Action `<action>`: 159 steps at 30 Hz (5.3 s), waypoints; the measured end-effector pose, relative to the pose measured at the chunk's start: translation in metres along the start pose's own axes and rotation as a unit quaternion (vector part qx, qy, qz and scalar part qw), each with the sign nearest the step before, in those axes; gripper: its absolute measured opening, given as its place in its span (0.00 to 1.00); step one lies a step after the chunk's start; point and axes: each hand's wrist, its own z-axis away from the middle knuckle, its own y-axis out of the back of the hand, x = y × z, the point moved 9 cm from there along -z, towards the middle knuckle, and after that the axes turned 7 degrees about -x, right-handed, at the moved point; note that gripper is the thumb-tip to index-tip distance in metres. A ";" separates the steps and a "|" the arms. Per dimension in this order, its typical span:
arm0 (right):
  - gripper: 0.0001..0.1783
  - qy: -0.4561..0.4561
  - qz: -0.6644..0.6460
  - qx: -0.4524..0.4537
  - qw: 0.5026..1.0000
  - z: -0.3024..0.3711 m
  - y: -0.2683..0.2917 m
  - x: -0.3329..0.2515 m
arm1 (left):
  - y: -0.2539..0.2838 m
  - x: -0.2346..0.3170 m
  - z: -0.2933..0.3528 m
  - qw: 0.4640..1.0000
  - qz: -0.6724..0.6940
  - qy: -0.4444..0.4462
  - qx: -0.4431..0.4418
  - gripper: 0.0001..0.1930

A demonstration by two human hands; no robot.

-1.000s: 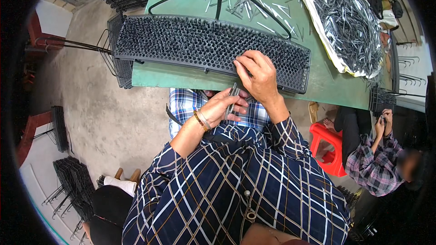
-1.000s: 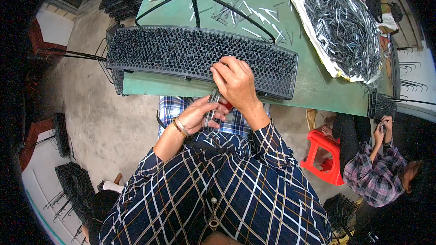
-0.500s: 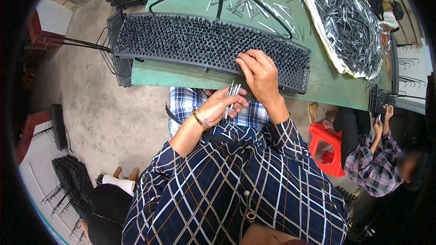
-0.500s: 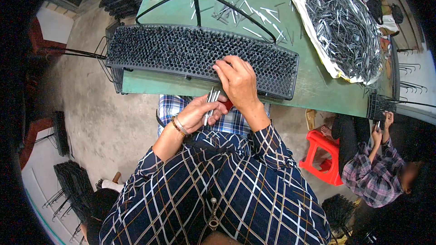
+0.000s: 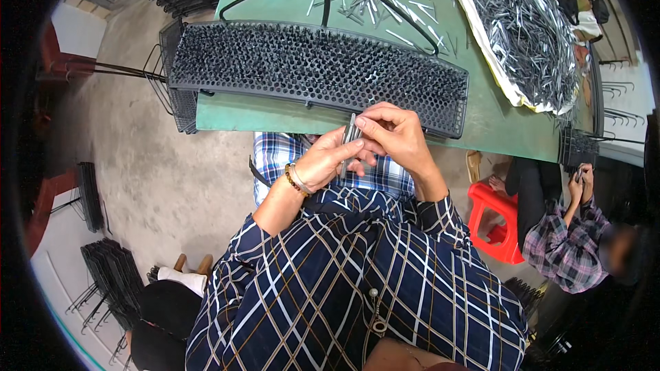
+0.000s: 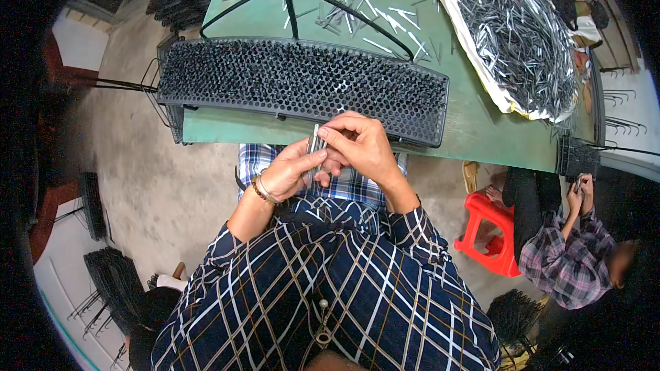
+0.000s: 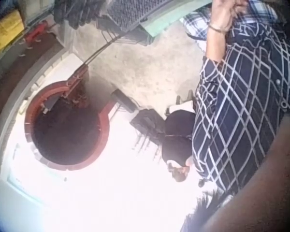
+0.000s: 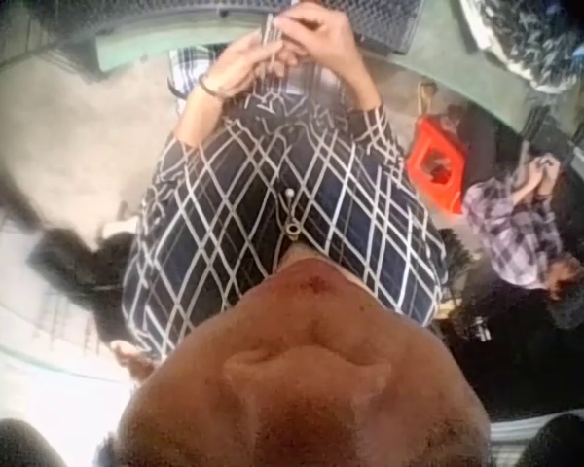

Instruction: The person is manually inserting small metal needles into a perforated grid plate on a workbench.

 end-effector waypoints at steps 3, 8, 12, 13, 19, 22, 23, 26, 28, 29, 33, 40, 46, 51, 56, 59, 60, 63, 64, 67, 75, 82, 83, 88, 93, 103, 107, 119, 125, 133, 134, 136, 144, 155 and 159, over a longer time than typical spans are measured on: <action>0.10 0.013 0.022 0.020 0.999 0.000 0.009 0.005 | 0.002 -0.004 -0.003 0.999 0.019 0.007 0.026 0.15; 0.10 -0.030 0.038 0.073 0.996 0.002 0.021 0.004 | 0.014 -0.010 -0.006 0.996 0.014 0.003 0.084 0.15; 0.09 -0.021 0.021 0.107 0.994 0.003 0.029 -0.003 | 0.013 -0.008 -0.008 0.996 -0.008 -0.013 0.091 0.15; 0.09 -0.013 0.016 0.125 0.992 0.003 0.033 -0.007 | 0.014 -0.008 -0.008 0.996 -0.008 -0.012 0.090 0.15; 0.08 0.062 0.055 0.228 0.970 -0.002 0.056 -0.026 | 0.020 -0.014 -0.009 0.995 0.003 -0.007 0.097 0.14; 0.08 0.099 0.124 0.247 0.956 -0.005 0.055 -0.029 | 0.019 -0.015 -0.010 0.996 0.024 -0.002 0.092 0.15; 0.08 0.116 0.182 0.240 0.947 -0.007 0.052 -0.031 | 0.020 -0.016 -0.010 0.995 0.025 0.005 0.096 0.15; 0.07 0.172 0.272 0.239 0.916 -0.007 0.051 -0.041 | 0.020 -0.015 -0.008 0.994 0.024 0.015 0.105 0.15; 0.07 0.192 0.291 0.232 0.908 -0.006 0.048 -0.047 | 0.020 -0.016 -0.008 0.994 0.024 0.020 0.107 0.15; 0.06 0.203 0.304 0.231 0.902 -0.005 0.047 -0.050 | 0.020 -0.017 -0.008 0.993 0.024 0.027 0.110 0.15; 0.06 0.213 0.298 0.270 0.890 0.002 0.049 -0.048 | 0.021 -0.020 -0.009 0.993 0.028 0.037 0.110 0.15; 0.06 0.197 0.274 0.280 0.899 0.004 0.048 -0.042 | 0.021 -0.020 -0.010 0.993 0.031 0.036 0.111 0.14; 0.05 0.246 0.329 0.220 0.885 0.002 0.038 -0.051 | 0.020 -0.022 -0.010 0.993 0.035 0.037 0.102 0.14; 0.05 0.247 0.314 0.200 0.895 0.001 0.038 -0.051 | 0.021 -0.022 -0.009 0.993 0.035 0.039 0.105 0.13; 0.05 0.254 0.312 0.179 0.898 0.001 0.037 -0.049 | 0.020 -0.021 -0.007 0.993 0.038 0.038 0.106 0.14; 0.04 0.234 0.293 0.186 0.908 -0.002 0.042 -0.044 | 0.021 -0.022 -0.008 0.993 0.041 0.040 0.108 0.14; 0.04 0.214 0.270 0.192 0.919 -0.003 0.045 -0.040 | 0.021 -0.022 -0.009 0.992 0.041 0.042 0.108 0.14; 0.05 0.294 0.368 0.132 0.872 -0.005 0.029 -0.053 | 0.021 -0.024 -0.009 0.993 0.040 0.042 0.100 0.14; 0.05 0.294 0.369 0.132 0.872 -0.006 0.028 -0.052 | 0.021 -0.024 -0.010 0.993 0.040 0.042 0.100 0.14; 0.05 0.313 0.419 0.125 0.843 -0.005 0.015 -0.057 | 0.020 -0.023 -0.009 0.994 0.039 0.041 0.099 0.14; 0.08 0.245 0.460 0.161 0.838 -0.004 0.016 -0.056 | 0.019 -0.024 -0.009 0.994 0.040 0.040 0.089 0.13; 0.08 0.103 0.257 0.102 0.955 0.004 0.029 -0.035 | 0.012 -0.013 -0.011 0.994 0.066 -0.012 0.087 0.13; 0.08 0.041 0.238 0.068 0.968 0.006 0.026 -0.025 | 0.009 -0.010 -0.012 0.994 0.071 -0.023 0.079 0.13; 0.10 0.026 0.091 0.052 0.994 0.010 0.028 -0.004 | -0.001 -0.007 -0.017 0.996 0.061 -0.038 0.056 0.14; 0.09 0.012 0.095 0.046 0.994 0.011 0.029 -0.004 | 0.000 -0.008 -0.020 0.998 0.017 -0.034 0.048 0.15; 0.07 0.002 0.042 0.143 0.989 0.007 0.042 -0.018 | 0.012 -0.018 -0.013 0.997 0.019 -0.003 0.069 0.16; 0.07 0.068 0.075 0.152 0.983 -0.013 0.030 -0.032 | 0.022 -0.021 -0.003 0.993 0.063 0.015 0.097 0.16; 0.06 0.193 0.239 0.108 0.945 -0.038 0.000 -0.048 | 0.026 -0.018 0.007 0.990 0.087 0.033 0.106 0.25; 0.06 0.192 0.248 0.112 0.943 -0.034 -0.004 -0.047 | 0.029 -0.023 0.002 0.991 0.093 0.036 0.090 0.23; 0.07 0.249 0.304 0.105 0.914 -0.029 -0.018 -0.050 | 0.028 -0.023 0.001 0.992 0.084 0.040 0.081 0.21; 0.06 0.254 0.314 0.109 0.908 -0.029 -0.019 -0.050 | 0.028 -0.023 0.000 0.992 0.084 0.040 0.081 0.21; 0.06 0.260 0.324 0.112 0.903 -0.028 -0.021 -0.050 | 0.028 -0.023 0.001 0.993 0.078 0.037 0.085 0.20; 0.07 0.255 0.375 0.097 0.886 -0.029 -0.028 -0.051 | 0.028 -0.024 0.002 0.992 0.074 0.039 0.090 0.19; 0.07 0.274 0.455 0.061 0.845 -0.027 -0.040 -0.065 | 0.031 -0.030 0.000 0.992 0.094 0.033 0.080 0.15; 0.06 0.281 0.493 0.051 0.822 -0.029 -0.042 -0.065 | 0.025 -0.025 0.002 0.993 0.086 0.037 0.076 0.16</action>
